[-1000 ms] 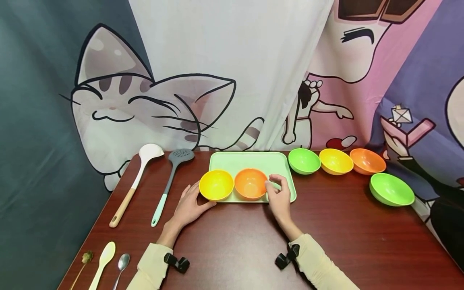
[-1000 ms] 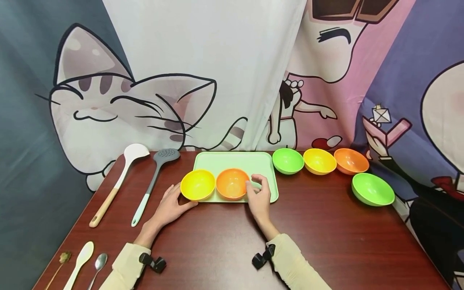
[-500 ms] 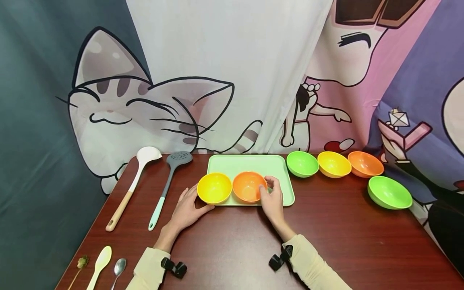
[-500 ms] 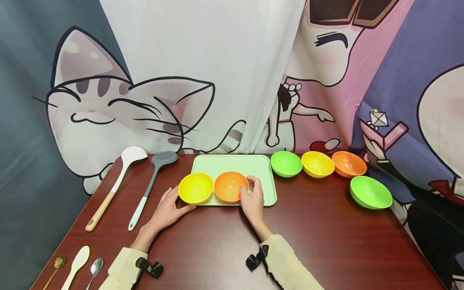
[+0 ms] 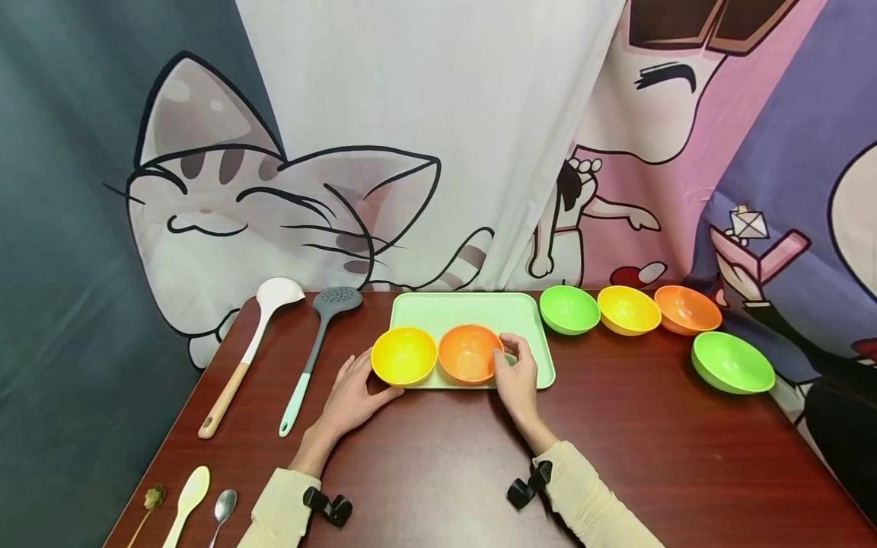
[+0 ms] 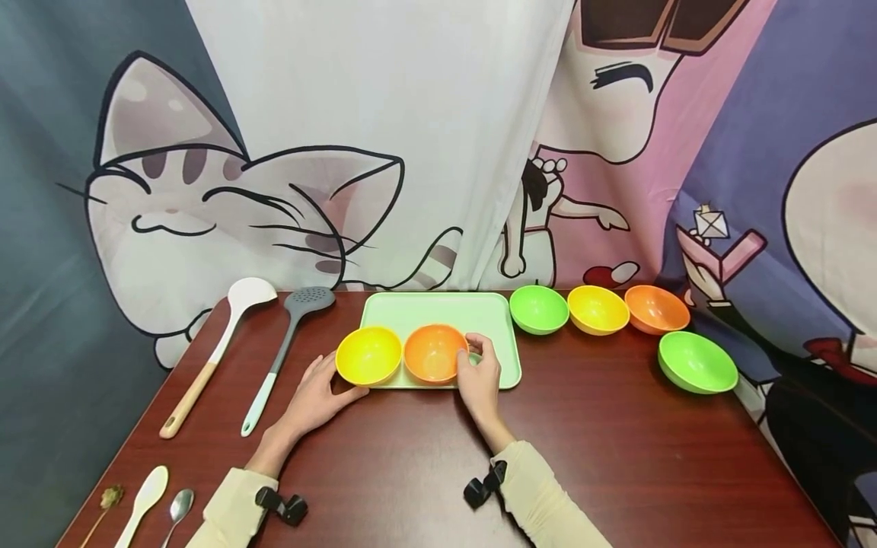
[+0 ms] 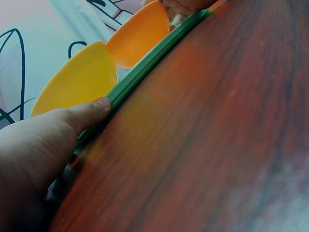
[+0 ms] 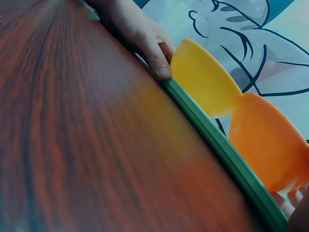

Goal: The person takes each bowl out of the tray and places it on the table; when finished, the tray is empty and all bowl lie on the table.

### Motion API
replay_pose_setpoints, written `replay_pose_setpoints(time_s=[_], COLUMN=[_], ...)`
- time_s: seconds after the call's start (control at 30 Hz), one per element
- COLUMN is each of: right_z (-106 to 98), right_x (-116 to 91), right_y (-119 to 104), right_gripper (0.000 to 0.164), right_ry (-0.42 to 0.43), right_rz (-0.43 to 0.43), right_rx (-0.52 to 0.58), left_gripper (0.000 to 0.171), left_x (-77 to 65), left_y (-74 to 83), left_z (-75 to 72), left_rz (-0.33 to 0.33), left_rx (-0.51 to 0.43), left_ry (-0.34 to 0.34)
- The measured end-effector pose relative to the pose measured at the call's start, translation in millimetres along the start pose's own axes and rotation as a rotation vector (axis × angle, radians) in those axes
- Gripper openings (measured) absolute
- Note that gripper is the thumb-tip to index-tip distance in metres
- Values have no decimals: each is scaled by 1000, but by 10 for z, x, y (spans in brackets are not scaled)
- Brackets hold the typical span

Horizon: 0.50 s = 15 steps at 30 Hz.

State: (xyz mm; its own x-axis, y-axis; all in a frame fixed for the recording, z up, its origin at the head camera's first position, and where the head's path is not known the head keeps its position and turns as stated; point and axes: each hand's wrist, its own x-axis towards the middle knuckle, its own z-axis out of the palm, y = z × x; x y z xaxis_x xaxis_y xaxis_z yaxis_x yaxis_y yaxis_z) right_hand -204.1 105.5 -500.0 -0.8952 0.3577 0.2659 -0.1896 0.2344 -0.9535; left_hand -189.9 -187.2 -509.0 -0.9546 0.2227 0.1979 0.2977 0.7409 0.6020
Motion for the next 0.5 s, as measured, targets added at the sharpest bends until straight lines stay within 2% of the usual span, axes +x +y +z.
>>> replay_pose_setpoints(time_s=[0.27,0.5], right_z=[-25,-46], right_x=[0,-26], right_y=[-20,-29], right_gripper=[24,23], right_ry=[20,-10], right_rz=[-2,-14], right_rx=[160,211], left_gripper=[88,87], left_x=[10,-1], left_y=[-1,1], left_z=[-5,-2], left_rz=[-12,1], left_rx=[12,6], left_ry=[-1,3])
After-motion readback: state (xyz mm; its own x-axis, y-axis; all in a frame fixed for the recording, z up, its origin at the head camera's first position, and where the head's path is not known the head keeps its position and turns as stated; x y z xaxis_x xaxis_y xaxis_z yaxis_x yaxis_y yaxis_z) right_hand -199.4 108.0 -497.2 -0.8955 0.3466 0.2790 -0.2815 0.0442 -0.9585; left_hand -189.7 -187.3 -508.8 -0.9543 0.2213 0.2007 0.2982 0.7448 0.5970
